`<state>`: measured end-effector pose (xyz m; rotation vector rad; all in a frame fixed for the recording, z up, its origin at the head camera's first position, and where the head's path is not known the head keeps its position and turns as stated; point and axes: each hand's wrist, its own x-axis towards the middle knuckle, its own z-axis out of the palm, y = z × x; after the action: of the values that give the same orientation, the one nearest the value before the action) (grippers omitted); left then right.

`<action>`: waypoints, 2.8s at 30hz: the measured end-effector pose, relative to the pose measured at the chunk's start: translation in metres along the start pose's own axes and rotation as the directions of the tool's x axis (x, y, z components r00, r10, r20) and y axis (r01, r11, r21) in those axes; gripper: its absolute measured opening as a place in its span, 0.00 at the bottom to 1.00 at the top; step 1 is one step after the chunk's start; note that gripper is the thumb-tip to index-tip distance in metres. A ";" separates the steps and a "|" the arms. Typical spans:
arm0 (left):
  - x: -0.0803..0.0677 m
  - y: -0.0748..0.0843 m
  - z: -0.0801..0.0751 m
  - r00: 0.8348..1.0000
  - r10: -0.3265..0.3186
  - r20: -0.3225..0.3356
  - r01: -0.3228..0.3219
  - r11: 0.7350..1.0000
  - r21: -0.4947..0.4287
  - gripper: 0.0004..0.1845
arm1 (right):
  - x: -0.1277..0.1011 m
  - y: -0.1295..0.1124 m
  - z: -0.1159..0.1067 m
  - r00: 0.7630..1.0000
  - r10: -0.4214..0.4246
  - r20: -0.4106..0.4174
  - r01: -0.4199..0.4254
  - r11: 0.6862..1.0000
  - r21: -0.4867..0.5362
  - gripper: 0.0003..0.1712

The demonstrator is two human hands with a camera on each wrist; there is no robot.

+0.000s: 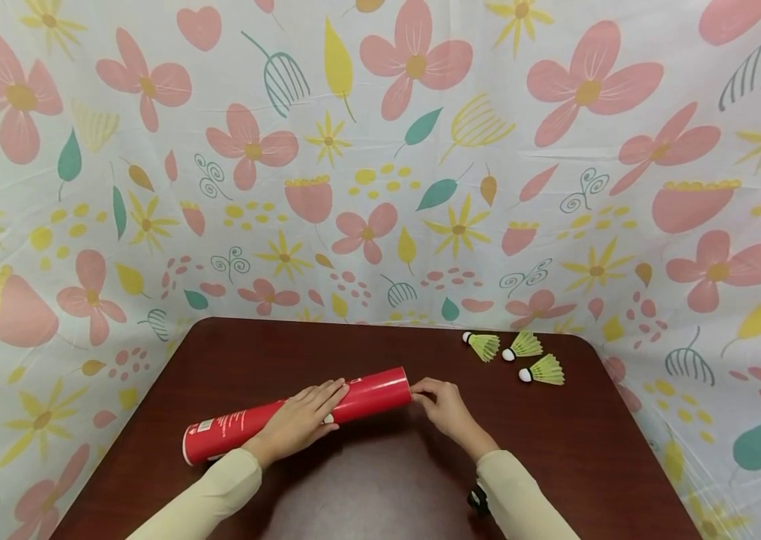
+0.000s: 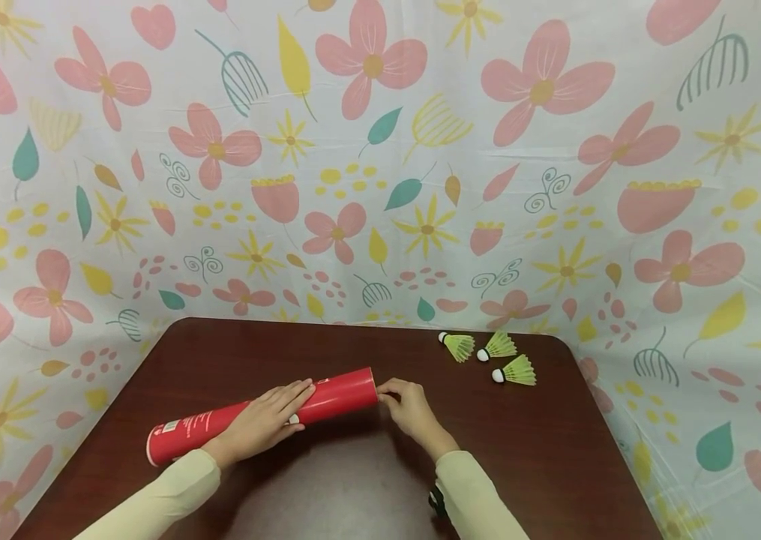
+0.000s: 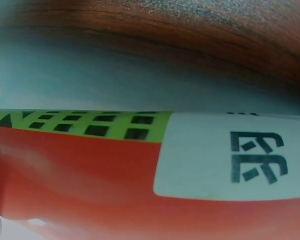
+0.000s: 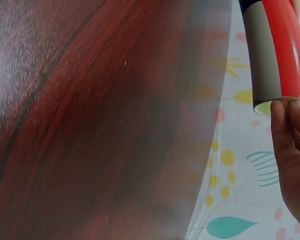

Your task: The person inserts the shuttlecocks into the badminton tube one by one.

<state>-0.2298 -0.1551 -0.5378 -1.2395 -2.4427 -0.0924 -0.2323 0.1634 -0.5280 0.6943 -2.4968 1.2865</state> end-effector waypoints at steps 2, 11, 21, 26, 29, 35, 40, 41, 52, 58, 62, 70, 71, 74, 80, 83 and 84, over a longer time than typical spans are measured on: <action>0.000 0.000 0.000 1.000 -0.001 0.003 0.001 1.000 -0.004 0.44 | 0.000 0.000 -0.002 1.000 -0.001 0.016 0.000 1.000 0.021 0.07; -0.001 -0.003 0.003 1.000 0.015 -0.007 -0.015 1.000 0.013 0.43 | 0.002 0.008 -0.016 1.000 -0.018 0.020 0.016 0.998 0.054 0.08; -0.004 -0.006 0.002 1.000 -0.003 0.005 0.003 1.000 0.023 0.42 | 0.008 0.038 -0.041 0.992 0.102 -0.074 -0.107 0.992 -0.065 0.07; -0.005 -0.006 0.004 1.000 0.002 -0.014 -0.002 0.999 0.033 0.42 | 0.006 0.061 -0.051 0.977 0.146 -0.158 -0.166 0.979 -0.118 0.08; -0.007 -0.005 0.005 1.000 0.007 -0.018 -0.006 0.999 0.041 0.42 | 0.004 0.071 -0.057 0.964 0.188 -0.190 -0.214 0.968 -0.128 0.09; -0.008 -0.005 0.006 1.000 0.006 -0.021 -0.005 0.999 0.035 0.43 | 0.004 0.087 -0.068 0.927 0.292 -0.235 -0.321 0.942 -0.097 0.14; -0.008 -0.007 0.007 1.000 0.009 -0.028 -0.008 0.999 0.038 0.42 | 0.007 0.098 -0.071 0.892 0.362 -0.273 -0.395 0.916 -0.077 0.17; -0.008 -0.007 0.007 1.000 0.008 -0.027 -0.007 0.999 0.038 0.42 | 0.008 0.100 -0.071 0.884 0.376 -0.276 -0.408 0.910 -0.068 0.18; -0.006 -0.007 0.009 1.000 0.009 -0.025 -0.008 1.000 0.016 0.42 | 0.016 0.118 -0.075 0.821 0.492 -0.290 -0.521 0.853 -0.030 0.22; -0.007 -0.007 0.009 0.999 0.017 -0.036 -0.016 1.000 0.016 0.41 | 0.020 0.123 -0.075 0.815 0.516 -0.262 -0.544 0.838 -0.043 0.22; -0.006 -0.007 0.008 0.998 0.020 -0.060 -0.019 1.000 0.014 0.42 | 0.024 0.125 -0.076 0.823 0.518 -0.233 -0.545 0.835 -0.069 0.22; -0.008 -0.004 0.008 0.999 0.014 -0.040 -0.014 1.000 0.009 0.42 | 0.024 0.130 -0.073 0.835 0.477 -0.274 -0.527 0.837 -0.147 0.14; -0.008 -0.004 0.009 0.999 0.012 -0.037 -0.012 1.000 0.009 0.41 | 0.024 0.131 -0.073 0.833 0.478 -0.278 -0.529 0.836 -0.146 0.13; -0.009 -0.004 0.011 0.999 0.013 -0.033 -0.013 1.000 0.013 0.42 | 0.025 0.131 -0.073 0.829 0.481 -0.284 -0.532 0.835 -0.141 0.11; -0.005 -0.006 0.008 0.999 0.009 -0.044 -0.008 1.000 0.024 0.43 | 0.025 0.127 -0.075 0.831 0.469 -0.300 -0.521 0.844 -0.124 0.13; -0.004 -0.007 0.007 0.999 0.009 -0.048 -0.008 1.000 0.027 0.44 | 0.025 0.125 -0.076 0.829 0.465 -0.310 -0.517 0.848 -0.112 0.13; -0.005 -0.007 0.008 0.999 0.010 -0.050 -0.009 1.000 0.029 0.44 | 0.024 0.123 -0.077 0.829 0.462 -0.316 -0.515 0.850 -0.110 0.13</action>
<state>-0.2356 -0.1612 -0.5457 -1.2219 -2.3872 -0.0848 -0.3169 0.2801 -0.5591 -0.1928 -2.5912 1.1600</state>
